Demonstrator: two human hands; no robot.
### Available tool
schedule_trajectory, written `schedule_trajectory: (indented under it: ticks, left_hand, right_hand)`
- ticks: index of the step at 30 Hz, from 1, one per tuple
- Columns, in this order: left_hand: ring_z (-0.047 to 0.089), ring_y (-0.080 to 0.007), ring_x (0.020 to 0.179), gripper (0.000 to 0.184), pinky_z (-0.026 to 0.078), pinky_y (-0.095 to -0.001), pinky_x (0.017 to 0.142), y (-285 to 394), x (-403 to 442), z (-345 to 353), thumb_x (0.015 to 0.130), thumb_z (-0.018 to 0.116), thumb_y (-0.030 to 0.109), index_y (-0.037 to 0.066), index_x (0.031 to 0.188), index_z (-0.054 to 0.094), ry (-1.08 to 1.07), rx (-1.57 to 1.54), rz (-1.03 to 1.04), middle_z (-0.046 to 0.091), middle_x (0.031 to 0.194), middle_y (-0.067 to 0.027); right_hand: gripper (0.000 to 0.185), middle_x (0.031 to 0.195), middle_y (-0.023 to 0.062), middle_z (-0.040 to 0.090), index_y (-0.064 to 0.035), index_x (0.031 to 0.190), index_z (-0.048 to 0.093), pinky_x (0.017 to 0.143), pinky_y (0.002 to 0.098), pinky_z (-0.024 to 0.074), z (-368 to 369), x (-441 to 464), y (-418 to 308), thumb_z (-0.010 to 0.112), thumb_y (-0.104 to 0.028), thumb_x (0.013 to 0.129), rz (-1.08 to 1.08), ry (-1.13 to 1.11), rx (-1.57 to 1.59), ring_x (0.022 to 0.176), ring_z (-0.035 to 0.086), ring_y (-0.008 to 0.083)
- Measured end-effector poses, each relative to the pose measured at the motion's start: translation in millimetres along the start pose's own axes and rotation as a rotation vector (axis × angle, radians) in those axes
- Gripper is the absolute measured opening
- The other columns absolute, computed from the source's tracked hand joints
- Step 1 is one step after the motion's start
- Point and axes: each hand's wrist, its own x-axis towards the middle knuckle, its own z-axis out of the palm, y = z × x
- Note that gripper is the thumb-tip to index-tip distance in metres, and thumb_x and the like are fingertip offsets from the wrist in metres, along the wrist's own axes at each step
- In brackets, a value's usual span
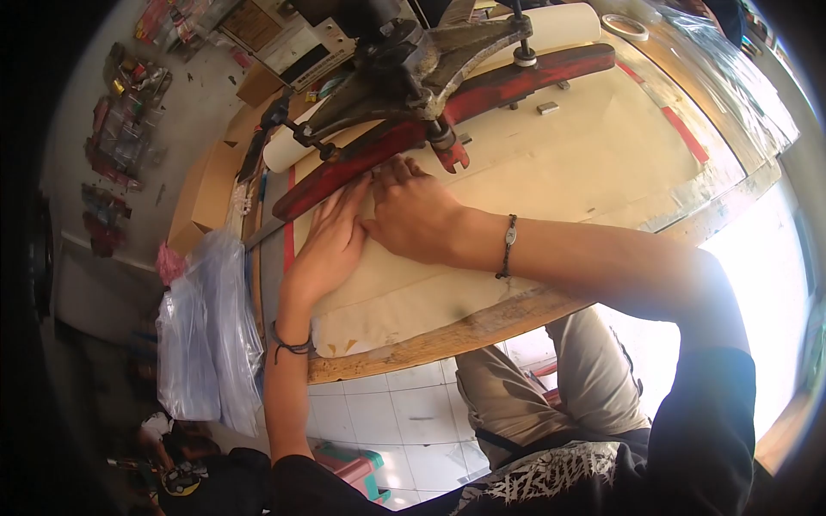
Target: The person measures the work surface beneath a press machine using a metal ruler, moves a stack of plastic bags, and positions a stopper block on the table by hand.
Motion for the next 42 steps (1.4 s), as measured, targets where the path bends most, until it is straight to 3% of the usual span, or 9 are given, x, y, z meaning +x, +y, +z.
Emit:
schedule_trajectory:
  ticks: [6, 9, 17, 20, 23, 26, 29, 36, 42]
  left_hand:
    - [0.029, -0.0341, 0.146, 0.061, 0.023, -0.0442, 0.120, -4.2, -0.7, 0.5, 0.092, 0.042, 0.004, -0.001, 0.152, 0.031, 0.000, 0.037, 0.035, 0.036, 0.154, -0.0221]
    - [0.034, -0.0324, 0.143, 0.058, 0.026, -0.0470, 0.117, -4.8, -1.2, 1.8, 0.094, 0.046, 0.010, -0.004, 0.149, 0.033, 0.031, 0.009, 0.047, 0.040, 0.151, -0.0212]
    - [0.035, -0.0337, 0.142, 0.058, 0.027, -0.0472, 0.116, -9.8, -1.4, 4.8, 0.095, 0.046, 0.011, -0.002, 0.150, 0.033, 0.050, 0.048, 0.066, 0.040, 0.153, -0.0200]
    - [0.035, -0.0336, 0.142, 0.058, 0.029, -0.0469, 0.115, -6.9, -1.2, 3.4, 0.095, 0.046, 0.011, -0.001, 0.150, 0.034, 0.047, 0.057, 0.054, 0.040, 0.152, -0.0207]
    - [0.036, -0.0333, 0.142, 0.058, 0.030, -0.0467, 0.114, -4.4, -1.9, 2.2, 0.094, 0.046, 0.010, -0.001, 0.150, 0.034, 0.050, 0.072, 0.051, 0.040, 0.152, -0.0206]
    - [0.036, -0.0331, 0.142, 0.058, 0.031, -0.0467, 0.114, -4.5, -2.2, 2.9, 0.094, 0.047, 0.010, -0.001, 0.150, 0.035, 0.054, 0.071, 0.056, 0.041, 0.152, -0.0205]
    - [0.035, -0.0330, 0.143, 0.058, 0.029, -0.0446, 0.116, -2.7, -1.4, -0.5, 0.093, 0.045, 0.007, -0.001, 0.150, 0.035, 0.035, 0.063, 0.051, 0.039, 0.153, -0.0200]
    - [0.036, -0.0319, 0.142, 0.056, 0.030, -0.0433, 0.116, -2.4, -2.4, -2.4, 0.094, 0.045, 0.005, 0.000, 0.149, 0.037, 0.038, 0.089, 0.062, 0.041, 0.152, -0.0171]
    - [0.039, -0.0347, 0.140, 0.053, 0.032, -0.0435, 0.116, -4.7, -1.5, -1.6, 0.093, 0.048, 0.006, -0.001, 0.146, 0.041, 0.055, 0.118, 0.095, 0.043, 0.150, -0.0213]
  right_hand:
    - [0.065, 0.132, 0.0374, 0.051, 0.0195, 0.127, 0.049, 0.112, 0.0472, 0.0384, 1.4, 1.2, -0.7, 0.054, -0.037, 0.096, 0.002, 0.008, 0.005, 0.127, 0.051, 0.0461]
    - [0.065, 0.132, 0.0364, 0.052, 0.0193, 0.127, 0.049, 0.112, 0.0471, 0.0385, 1.5, 0.9, 0.1, 0.054, -0.037, 0.096, 0.006, 0.006, 0.019, 0.127, 0.051, 0.0460]
    - [0.064, 0.132, 0.0369, 0.052, 0.0192, 0.127, 0.050, 0.111, 0.0466, 0.0393, 1.0, 1.6, 1.1, 0.053, -0.037, 0.097, -0.010, 0.009, 0.017, 0.127, 0.050, 0.0462]
    - [0.069, 0.139, 0.0399, 0.045, 0.0184, 0.133, 0.046, 0.114, 0.0486, 0.0352, 1.2, 2.6, 3.2, 0.045, -0.042, 0.100, 0.003, -0.085, 0.026, 0.134, 0.043, 0.0480]
    - [0.069, 0.139, 0.0412, 0.044, 0.0187, 0.133, 0.046, 0.114, 0.0485, 0.0350, 0.2, 1.0, 1.5, 0.045, -0.042, 0.100, 0.010, -0.056, 0.027, 0.134, 0.043, 0.0485]
    - [0.069, 0.138, 0.0410, 0.044, 0.0192, 0.132, 0.046, 0.114, 0.0485, 0.0357, 0.1, 0.7, 2.3, 0.045, -0.042, 0.100, -0.001, -0.051, 0.033, 0.134, 0.044, 0.0488]
    - [0.065, 0.131, 0.0381, 0.051, 0.0194, 0.127, 0.050, 0.111, 0.0470, 0.0390, 1.3, 1.5, 2.1, 0.052, -0.038, 0.098, -0.013, 0.016, 0.010, 0.128, 0.049, 0.0473]
    - [0.064, 0.131, 0.0373, 0.052, 0.0188, 0.126, 0.051, 0.111, 0.0468, 0.0395, 3.0, 0.8, 2.5, 0.053, -0.038, 0.097, -0.010, 0.023, 0.017, 0.127, 0.050, 0.0461]
    - [0.064, 0.130, 0.0372, 0.053, 0.0192, 0.126, 0.051, 0.111, 0.0466, 0.0393, 3.5, -0.9, 2.8, 0.052, -0.039, 0.098, -0.019, 0.048, 0.013, 0.128, 0.050, 0.0460]
